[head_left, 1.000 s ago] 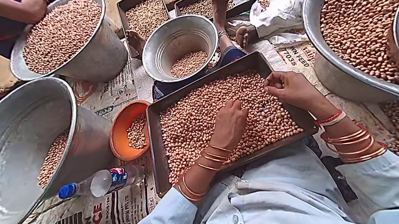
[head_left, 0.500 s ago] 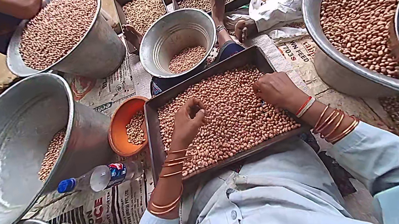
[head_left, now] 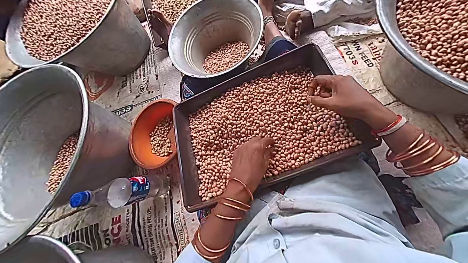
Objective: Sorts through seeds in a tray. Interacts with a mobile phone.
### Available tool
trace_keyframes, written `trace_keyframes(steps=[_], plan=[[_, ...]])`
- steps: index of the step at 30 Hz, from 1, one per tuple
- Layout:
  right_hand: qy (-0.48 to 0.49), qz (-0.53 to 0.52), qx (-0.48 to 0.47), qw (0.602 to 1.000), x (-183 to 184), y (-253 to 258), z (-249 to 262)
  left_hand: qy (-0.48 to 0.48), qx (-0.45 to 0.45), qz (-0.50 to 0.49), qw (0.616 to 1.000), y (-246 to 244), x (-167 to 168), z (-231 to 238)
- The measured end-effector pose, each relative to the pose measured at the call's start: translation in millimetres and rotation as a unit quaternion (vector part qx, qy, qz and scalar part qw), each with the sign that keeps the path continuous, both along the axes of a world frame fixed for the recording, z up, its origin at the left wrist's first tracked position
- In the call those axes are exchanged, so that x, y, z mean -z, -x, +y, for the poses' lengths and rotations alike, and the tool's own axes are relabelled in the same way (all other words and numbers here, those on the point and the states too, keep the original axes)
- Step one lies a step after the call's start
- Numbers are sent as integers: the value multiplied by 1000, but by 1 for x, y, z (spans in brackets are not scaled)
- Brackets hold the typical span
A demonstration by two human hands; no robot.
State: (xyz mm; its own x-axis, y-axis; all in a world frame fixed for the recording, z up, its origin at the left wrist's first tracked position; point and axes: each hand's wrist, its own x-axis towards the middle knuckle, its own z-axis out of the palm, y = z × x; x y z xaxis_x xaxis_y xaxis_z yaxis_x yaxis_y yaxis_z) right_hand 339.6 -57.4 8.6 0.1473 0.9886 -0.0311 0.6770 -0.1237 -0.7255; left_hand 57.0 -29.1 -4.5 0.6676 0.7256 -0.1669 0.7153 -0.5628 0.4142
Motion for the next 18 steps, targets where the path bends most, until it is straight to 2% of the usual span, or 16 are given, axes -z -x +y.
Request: trace_keyframes(steps=[2,3,4,6,8,11,14,15,16,18], plan=[[-39,137,62,988,-3,-10,-9,13,1,41,999,-6,-3,-2],[-42,154,82,984,-6,-13,-13,17,0,52,999,-8,-4,-2],[-33,125,87,988,-9,-17,-17,22,-1,63,998,-9,-5,-2],[4,-9,52,999,-13,-19,-23,41,-3,91,995,-11,-5,-1],[46,-153,-2,987,-15,-12,-25,57,-8,89,994,-9,-4,1],[51,-310,-53,948,-9,4,-25,85,-60,-18,994,10,-5,16],[45,-387,-70,918,1,12,-24,147,-143,-230,951,45,-7,43],[47,-395,-72,915,3,13,-23,139,-158,-273,939,54,-8,50],[54,-399,-74,912,3,14,-22,120,-169,-284,936,61,-11,55],[60,-404,-71,910,4,15,-20,78,-175,-227,955,64,-20,58]])
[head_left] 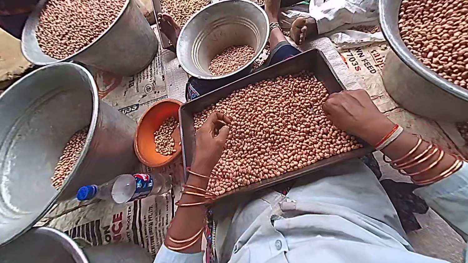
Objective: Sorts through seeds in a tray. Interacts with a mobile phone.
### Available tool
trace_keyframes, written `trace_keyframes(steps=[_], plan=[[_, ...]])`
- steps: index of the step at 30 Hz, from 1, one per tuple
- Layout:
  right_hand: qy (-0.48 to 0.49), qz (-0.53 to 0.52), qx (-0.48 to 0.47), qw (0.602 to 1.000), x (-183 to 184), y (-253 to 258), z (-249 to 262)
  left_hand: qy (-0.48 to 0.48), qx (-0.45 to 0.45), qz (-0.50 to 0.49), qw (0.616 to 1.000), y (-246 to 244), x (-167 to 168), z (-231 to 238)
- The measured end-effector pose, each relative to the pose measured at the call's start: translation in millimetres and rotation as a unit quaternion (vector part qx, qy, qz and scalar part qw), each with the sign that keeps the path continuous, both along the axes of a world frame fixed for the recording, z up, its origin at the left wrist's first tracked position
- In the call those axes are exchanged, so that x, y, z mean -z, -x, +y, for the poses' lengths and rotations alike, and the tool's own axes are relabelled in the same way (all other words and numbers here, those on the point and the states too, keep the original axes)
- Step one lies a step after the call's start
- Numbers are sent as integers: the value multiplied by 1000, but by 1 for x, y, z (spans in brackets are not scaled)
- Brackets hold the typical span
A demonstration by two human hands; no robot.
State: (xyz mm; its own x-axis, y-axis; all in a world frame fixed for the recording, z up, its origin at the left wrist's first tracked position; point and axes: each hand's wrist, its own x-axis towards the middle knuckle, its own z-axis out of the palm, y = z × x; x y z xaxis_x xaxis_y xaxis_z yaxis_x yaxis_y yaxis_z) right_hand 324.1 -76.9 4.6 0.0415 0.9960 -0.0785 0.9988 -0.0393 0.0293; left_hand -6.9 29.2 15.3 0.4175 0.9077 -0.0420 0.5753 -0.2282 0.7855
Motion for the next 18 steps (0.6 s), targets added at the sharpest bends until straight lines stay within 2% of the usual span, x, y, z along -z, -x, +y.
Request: trace_keyframes(steps=[3,5,10,13,16,18], plan=[[-20,-3,9,1000,1,5,-1,-93,34,135,986,-17,-3,-3],[-38,7,12,999,3,8,-4,-147,62,191,969,-27,0,-5],[-45,21,-2,999,6,4,-9,-203,94,219,950,-39,21,0],[-24,37,1,999,2,2,-6,-178,104,255,945,-44,20,1],[-7,134,35,990,-15,2,-4,-161,97,222,957,-38,21,0],[-9,289,52,956,-20,-1,-5,-99,59,132,985,-24,14,1]])
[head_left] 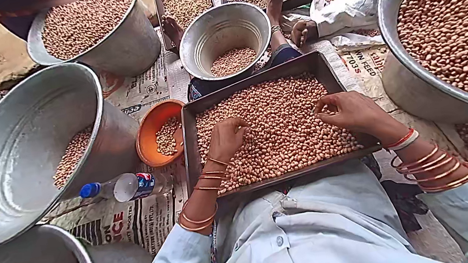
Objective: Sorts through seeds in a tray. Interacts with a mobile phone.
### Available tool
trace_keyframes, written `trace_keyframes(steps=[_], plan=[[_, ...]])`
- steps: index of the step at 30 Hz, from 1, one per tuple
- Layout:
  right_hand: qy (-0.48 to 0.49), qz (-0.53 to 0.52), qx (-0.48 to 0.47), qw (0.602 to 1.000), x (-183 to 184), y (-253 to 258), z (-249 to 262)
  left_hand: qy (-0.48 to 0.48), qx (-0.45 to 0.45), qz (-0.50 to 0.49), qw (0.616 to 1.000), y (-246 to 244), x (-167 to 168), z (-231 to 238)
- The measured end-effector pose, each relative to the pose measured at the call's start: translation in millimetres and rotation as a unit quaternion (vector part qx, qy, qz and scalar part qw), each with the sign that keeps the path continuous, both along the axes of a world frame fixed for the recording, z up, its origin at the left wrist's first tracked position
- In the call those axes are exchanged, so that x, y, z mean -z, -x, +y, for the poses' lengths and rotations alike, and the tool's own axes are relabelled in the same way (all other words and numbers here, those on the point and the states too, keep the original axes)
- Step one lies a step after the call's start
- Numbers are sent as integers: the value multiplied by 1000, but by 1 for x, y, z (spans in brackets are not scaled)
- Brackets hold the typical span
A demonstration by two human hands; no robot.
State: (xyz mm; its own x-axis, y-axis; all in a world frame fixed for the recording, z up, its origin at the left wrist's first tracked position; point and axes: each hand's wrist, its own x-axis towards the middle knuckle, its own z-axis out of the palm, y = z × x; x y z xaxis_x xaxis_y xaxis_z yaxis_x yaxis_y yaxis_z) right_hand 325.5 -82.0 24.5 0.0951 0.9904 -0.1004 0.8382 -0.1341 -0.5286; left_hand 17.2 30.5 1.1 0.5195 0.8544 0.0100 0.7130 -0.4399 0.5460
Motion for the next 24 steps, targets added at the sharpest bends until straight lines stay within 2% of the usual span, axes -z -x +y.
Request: trace_keyframes(steps=[1,3,4,5,6,8,10,11,13,15,17,19,21,24], plan=[[-7,122,5,992,0,-2,-3,56,-27,-65,996,10,-1,2],[-9,373,13,928,5,-3,-12,202,-59,-186,960,27,-1,10],[0,450,10,893,9,-1,-14,264,-62,-230,935,32,4,14],[12,490,6,872,11,2,-13,294,-61,-235,924,34,8,13],[25,495,-5,868,14,7,-10,286,-57,-194,937,33,11,9],[41,412,-37,910,14,27,-1,205,-44,-48,977,29,13,-1],[22,236,-72,969,11,56,11,122,-47,51,990,19,10,-14],[10,153,-96,984,10,71,17,95,-42,77,992,14,9,-19],[-6,57,-137,989,11,96,26,76,-26,107,991,8,12,-24],[-17,-2,-168,986,13,116,34,79,-22,88,993,10,12,-24],[-15,-55,-187,981,15,130,37,122,-38,-16,992,25,13,-18],[4,-95,-196,976,19,137,39,184,-50,-112,975,45,11,-10],[8,-106,-201,974,24,139,39,176,-53,-96,978,59,10,-10],[12,-89,-204,975,28,138,39,125,-6,32,992,61,9,-22]])
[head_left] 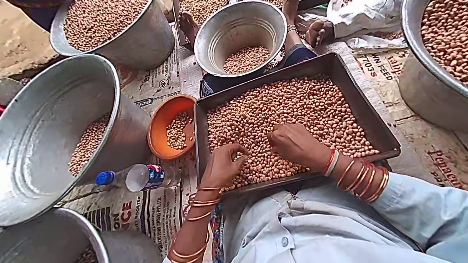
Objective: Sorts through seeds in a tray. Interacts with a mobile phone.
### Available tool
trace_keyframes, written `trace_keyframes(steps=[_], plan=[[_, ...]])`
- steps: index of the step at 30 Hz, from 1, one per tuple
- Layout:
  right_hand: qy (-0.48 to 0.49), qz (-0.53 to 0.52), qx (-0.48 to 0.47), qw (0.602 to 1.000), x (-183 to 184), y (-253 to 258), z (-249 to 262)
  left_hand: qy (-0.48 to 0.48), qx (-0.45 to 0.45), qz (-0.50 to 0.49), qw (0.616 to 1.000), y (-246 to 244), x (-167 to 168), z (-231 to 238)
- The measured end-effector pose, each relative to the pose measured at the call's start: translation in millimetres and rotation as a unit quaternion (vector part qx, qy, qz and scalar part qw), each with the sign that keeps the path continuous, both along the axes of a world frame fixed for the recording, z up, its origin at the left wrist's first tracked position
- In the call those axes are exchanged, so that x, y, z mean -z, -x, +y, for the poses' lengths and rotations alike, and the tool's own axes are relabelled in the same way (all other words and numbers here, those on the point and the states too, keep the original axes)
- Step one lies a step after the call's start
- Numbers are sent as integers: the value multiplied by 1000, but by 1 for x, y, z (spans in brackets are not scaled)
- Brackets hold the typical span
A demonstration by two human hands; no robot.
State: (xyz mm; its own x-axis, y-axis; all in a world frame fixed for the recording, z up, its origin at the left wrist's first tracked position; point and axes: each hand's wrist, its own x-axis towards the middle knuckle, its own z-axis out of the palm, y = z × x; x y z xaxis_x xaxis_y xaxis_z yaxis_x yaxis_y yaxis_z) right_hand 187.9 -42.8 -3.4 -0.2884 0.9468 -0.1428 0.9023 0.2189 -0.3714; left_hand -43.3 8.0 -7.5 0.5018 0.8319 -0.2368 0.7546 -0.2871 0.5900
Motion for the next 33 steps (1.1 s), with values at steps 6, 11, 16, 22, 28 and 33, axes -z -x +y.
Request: trace_keyframes(steps=[6,11,16,22,28,33], plan=[[37,40,20,998,4,-13,-1,-18,40,67,997,-11,7,-10],[92,330,59,938,-14,-50,1,105,-64,-225,967,9,9,2],[82,577,181,792,-28,-73,-6,63,17,-80,995,-4,7,-6],[6,185,129,974,-19,-66,-12,15,70,34,997,-18,8,-9],[-2,-8,97,995,-8,-39,-22,12,79,63,995,-18,7,-13],[5,7,86,996,-14,-34,-22,187,13,-187,964,-11,10,-9]])
